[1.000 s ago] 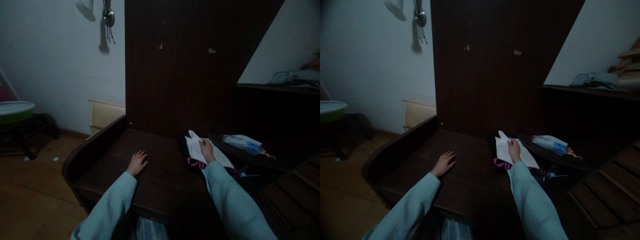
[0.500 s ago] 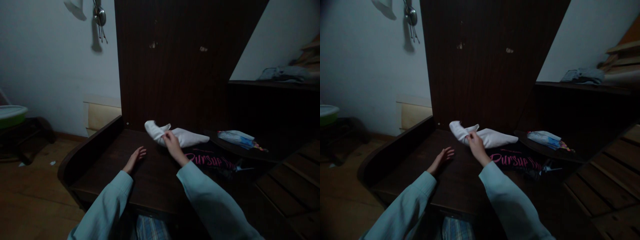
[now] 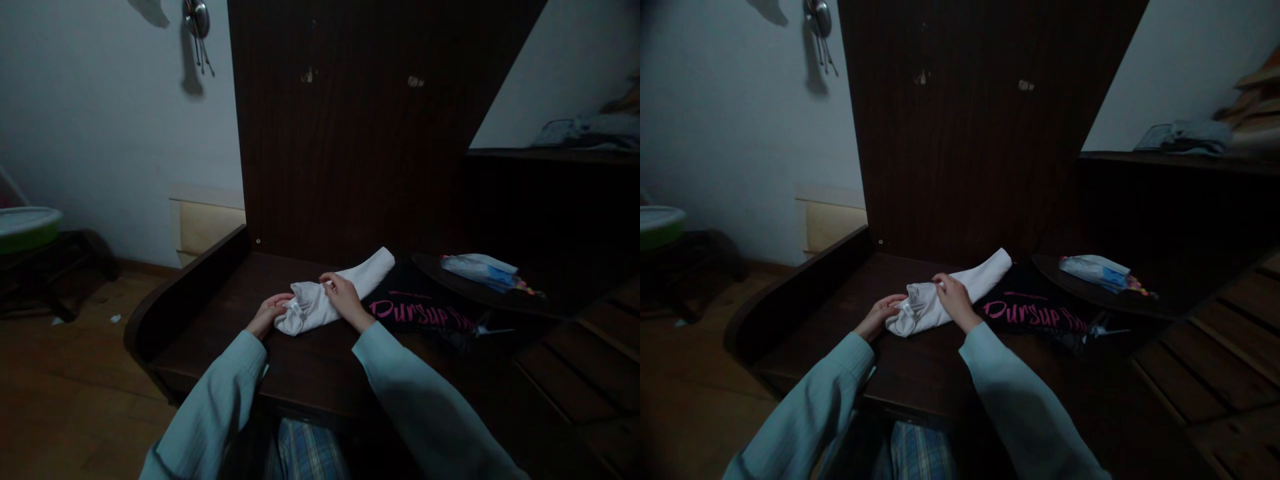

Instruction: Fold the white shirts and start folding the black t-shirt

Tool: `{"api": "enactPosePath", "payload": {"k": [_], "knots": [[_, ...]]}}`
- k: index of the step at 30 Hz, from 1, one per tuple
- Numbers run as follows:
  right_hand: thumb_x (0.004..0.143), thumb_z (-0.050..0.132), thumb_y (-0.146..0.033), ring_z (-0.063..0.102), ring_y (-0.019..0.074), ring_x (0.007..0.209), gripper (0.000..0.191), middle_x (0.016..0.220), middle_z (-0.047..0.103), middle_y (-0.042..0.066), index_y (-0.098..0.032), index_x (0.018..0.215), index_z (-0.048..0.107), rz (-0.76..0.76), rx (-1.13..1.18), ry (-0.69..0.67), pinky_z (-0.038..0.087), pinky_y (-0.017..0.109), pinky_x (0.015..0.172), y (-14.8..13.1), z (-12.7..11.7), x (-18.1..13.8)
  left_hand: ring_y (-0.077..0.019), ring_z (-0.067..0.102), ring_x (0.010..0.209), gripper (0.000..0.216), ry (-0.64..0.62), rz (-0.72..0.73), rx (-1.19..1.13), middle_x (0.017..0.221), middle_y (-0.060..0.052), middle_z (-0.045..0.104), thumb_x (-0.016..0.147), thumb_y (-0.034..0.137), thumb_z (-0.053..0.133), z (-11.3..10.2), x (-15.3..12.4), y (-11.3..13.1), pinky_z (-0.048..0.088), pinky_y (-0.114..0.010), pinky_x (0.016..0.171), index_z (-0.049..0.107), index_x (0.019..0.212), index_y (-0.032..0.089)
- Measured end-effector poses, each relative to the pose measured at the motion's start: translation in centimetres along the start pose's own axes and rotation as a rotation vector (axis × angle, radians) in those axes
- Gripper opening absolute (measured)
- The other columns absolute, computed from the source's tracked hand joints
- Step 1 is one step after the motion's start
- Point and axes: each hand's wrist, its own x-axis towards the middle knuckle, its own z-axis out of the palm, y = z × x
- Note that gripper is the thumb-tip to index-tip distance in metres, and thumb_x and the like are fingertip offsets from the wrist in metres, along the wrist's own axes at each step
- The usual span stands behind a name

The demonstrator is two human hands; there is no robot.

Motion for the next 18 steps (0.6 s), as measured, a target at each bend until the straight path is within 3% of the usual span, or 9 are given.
{"api": "enactPosePath", "payload": {"k": [3, 7, 9, 12, 15, 18], "knots": [[0.077, 0.043, -0.011, 0.054, 0.0173, 0.100, 0.040, 0.113, 0.058, 0.007, -0.018, 0.115, 0.051, 0.040, -0.159, -0.018, 0.041, 0.029, 0.087, 1.9, -1.3, 1.9, -0.0088, 0.050, 0.049, 0.021, -0.090, -0.067, 0.028, 0.057, 0.001, 0.061, 0.047, 0.017, 0.066, 0.1, -0.1, -0.3, 0.035, -0.019, 0.049, 0.065, 0.067, 0.013], [0.076, 0.052, -0.019, 0.049, 0.0214, 0.111, 0.058, 0.129, 0.046, 0.010, -0.017, 0.131, 0.035, 0.090, -0.358, -0.240, 0.038, 0.031, 0.090, 3.7, -1.2, 3.1, -0.0071, 0.043, 0.046, 0.011, -0.266, -0.114, 0.110, 0.048, 0.001, 0.053, 0.049, 0.022, 0.063, 0.4, -0.2, -0.4, 0.029, -0.019, 0.045, 0.061, 0.052, 0.012], [0.075, 0.055, -0.026, 0.050, 0.0231, 0.109, 0.057, 0.124, 0.050, 0.011, -0.017, 0.129, 0.038, 0.106, -0.431, -0.367, 0.039, 0.030, 0.088, 4.1, -0.6, 3.1, -0.0068, 0.039, 0.045, 0.017, -0.279, -0.116, 0.125, 0.046, 0.001, 0.049, 0.053, 0.028, 0.063, 0.5, -0.4, -0.2, 0.027, -0.020, 0.044, 0.061, 0.052, 0.011], [0.078, 0.052, -0.027, 0.054, 0.0236, 0.101, 0.035, 0.109, 0.058, 0.012, -0.016, 0.111, 0.054, 0.133, -0.487, -0.444, 0.040, 0.030, 0.081, 4.3, 0.4, 2.6, -0.0061, 0.039, 0.046, 0.024, -0.207, -0.101, 0.118, 0.049, 0.002, 0.048, 0.057, 0.035, 0.066, 0.7, -0.7, 0.1, 0.028, -0.019, 0.045, 0.058, 0.056, 0.012], [0.080, 0.045, -0.023, 0.056, 0.0206, 0.092, 0.019, 0.100, 0.058, 0.010, -0.016, 0.093, 0.056, 0.110, -0.455, -0.316, 0.040, 0.029, 0.077, 4.0, 1.0, 1.8, -0.0053, 0.042, 0.049, 0.032, -0.129, -0.065, 0.101, 0.054, 0.004, 0.048, 0.054, 0.038, 0.073, 0.9, -0.9, 0.5, 0.029, -0.017, 0.047, 0.055, 0.063, 0.013], [0.077, 0.044, -0.021, 0.054, 0.0186, 0.081, 0.011, 0.089, 0.056, 0.008, -0.017, 0.084, 0.051, 0.077, -0.329, 0.004, 0.041, 0.028, 0.073, 3.4, 0.9, 1.1, -0.0037, 0.039, 0.047, 0.041, -0.022, 0.014, 0.099, 0.052, 0.008, 0.042, 0.046, 0.036, 0.078, 0.8, -0.6, 0.5, 0.028, -0.016, 0.045, 0.054, 0.071, 0.014]]}}
